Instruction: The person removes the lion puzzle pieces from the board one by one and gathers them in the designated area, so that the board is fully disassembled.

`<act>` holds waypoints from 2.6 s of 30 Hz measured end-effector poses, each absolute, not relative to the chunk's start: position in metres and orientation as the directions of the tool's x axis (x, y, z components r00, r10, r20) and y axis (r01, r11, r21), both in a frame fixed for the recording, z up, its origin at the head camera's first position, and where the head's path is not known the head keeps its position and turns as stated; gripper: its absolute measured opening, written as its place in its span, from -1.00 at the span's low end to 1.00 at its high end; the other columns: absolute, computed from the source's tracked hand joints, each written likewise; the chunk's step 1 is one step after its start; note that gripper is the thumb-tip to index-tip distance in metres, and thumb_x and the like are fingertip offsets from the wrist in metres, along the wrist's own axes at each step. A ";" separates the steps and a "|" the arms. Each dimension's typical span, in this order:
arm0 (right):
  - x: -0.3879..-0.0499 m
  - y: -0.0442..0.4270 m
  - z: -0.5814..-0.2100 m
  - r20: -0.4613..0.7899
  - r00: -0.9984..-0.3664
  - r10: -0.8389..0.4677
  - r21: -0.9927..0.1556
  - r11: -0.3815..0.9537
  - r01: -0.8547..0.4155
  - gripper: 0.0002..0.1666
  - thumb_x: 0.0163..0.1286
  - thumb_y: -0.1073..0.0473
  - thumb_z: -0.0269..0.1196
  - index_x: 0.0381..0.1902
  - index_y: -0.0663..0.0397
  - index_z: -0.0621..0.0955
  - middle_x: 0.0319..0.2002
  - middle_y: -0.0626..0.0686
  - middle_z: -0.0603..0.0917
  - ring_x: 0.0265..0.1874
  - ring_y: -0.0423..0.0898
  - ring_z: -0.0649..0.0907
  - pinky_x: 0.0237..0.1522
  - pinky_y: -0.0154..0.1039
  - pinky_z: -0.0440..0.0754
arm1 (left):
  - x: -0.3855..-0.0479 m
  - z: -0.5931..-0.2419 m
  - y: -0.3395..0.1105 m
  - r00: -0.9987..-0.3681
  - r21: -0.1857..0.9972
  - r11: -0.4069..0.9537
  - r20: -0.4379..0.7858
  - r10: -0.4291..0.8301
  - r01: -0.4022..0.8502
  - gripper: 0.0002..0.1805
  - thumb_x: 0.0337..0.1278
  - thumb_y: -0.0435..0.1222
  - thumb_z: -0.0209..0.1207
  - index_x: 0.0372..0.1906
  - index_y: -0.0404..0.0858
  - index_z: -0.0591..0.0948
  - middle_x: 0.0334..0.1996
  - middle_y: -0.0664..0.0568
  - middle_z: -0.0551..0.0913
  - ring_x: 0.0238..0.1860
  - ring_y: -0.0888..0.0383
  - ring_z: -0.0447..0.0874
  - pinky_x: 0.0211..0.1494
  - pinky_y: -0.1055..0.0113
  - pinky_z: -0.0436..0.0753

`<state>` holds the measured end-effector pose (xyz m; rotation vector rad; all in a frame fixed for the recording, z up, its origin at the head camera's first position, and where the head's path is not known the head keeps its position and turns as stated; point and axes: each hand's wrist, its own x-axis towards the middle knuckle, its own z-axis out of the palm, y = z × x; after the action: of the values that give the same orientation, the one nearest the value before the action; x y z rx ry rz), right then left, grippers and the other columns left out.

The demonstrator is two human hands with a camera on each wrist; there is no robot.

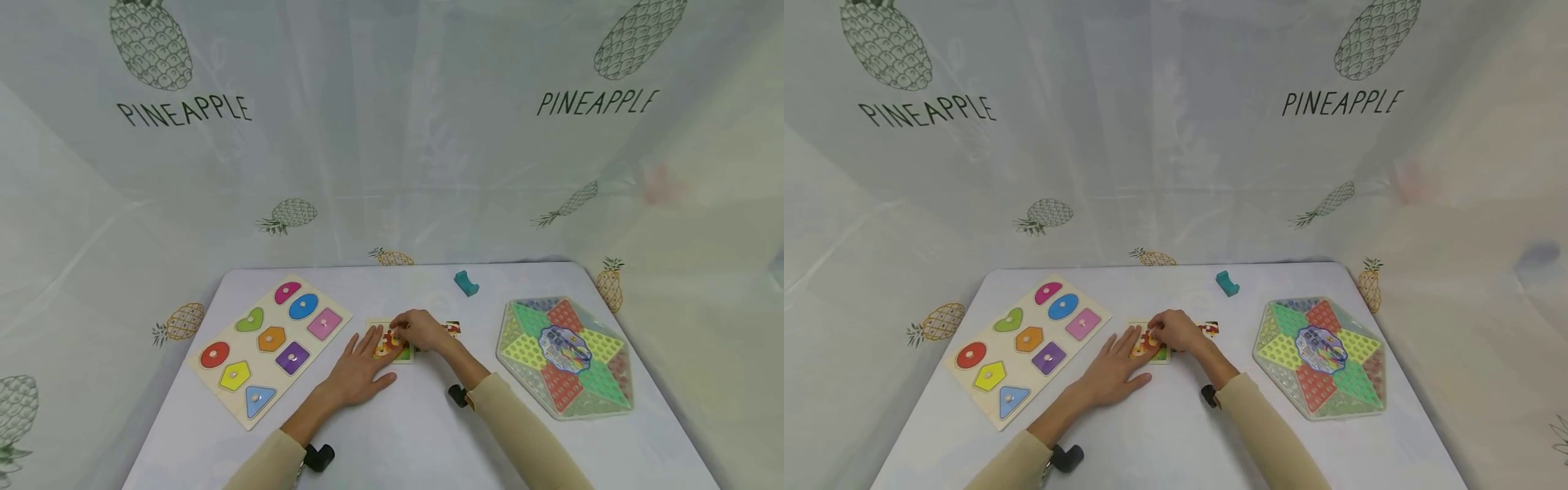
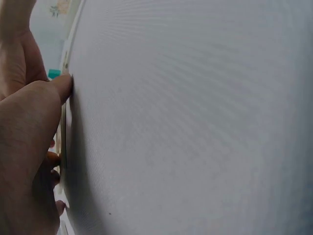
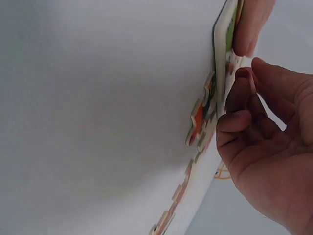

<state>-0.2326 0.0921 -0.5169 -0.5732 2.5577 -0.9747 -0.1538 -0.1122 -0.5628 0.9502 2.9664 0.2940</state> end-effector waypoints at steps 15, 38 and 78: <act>-0.232 0.083 -0.525 -0.162 -0.872 -0.462 -0.633 0.727 -0.268 -0.71 0.48 0.25 0.18 0.06 0.11 0.73 -0.18 0.01 0.72 -0.39 -0.20 0.60 -0.24 -0.24 0.58 | -0.156 -0.565 -0.113 -0.811 0.175 0.796 0.032 0.584 0.580 -0.35 0.45 0.25 -0.13 0.53 0.19 0.28 0.61 -0.18 -0.04 0.62 -0.15 -0.15 0.54 -0.26 -0.01; -0.231 0.080 -0.525 -0.179 -0.877 -0.447 -0.680 0.700 -0.218 -0.75 0.55 0.25 0.10 0.00 0.15 0.69 -0.35 -0.07 0.65 -0.50 -0.24 0.61 -0.38 -0.33 0.56 | -0.155 -0.564 -0.112 -0.811 0.155 0.799 0.027 0.584 0.581 -0.34 0.44 0.27 -0.16 0.54 0.21 0.25 0.61 -0.18 -0.03 0.62 -0.15 -0.14 0.54 -0.26 0.01; -0.233 0.089 -0.524 -0.153 -0.866 -0.475 -0.772 0.604 -0.196 -0.88 0.48 0.24 0.17 -0.12 -0.02 0.64 -0.28 -0.02 0.66 -0.43 -0.17 0.63 -0.41 -0.29 0.60 | -0.154 -0.562 -0.112 -0.807 0.140 0.798 0.015 0.591 0.586 -0.34 0.44 0.28 -0.18 0.54 0.23 0.24 0.61 -0.20 -0.03 0.62 -0.15 -0.14 0.53 -0.28 0.02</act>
<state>-0.2329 0.0887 -0.5236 -0.5414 2.4905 -1.1386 -0.1543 -0.1124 -0.5620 0.9659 2.9502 0.2147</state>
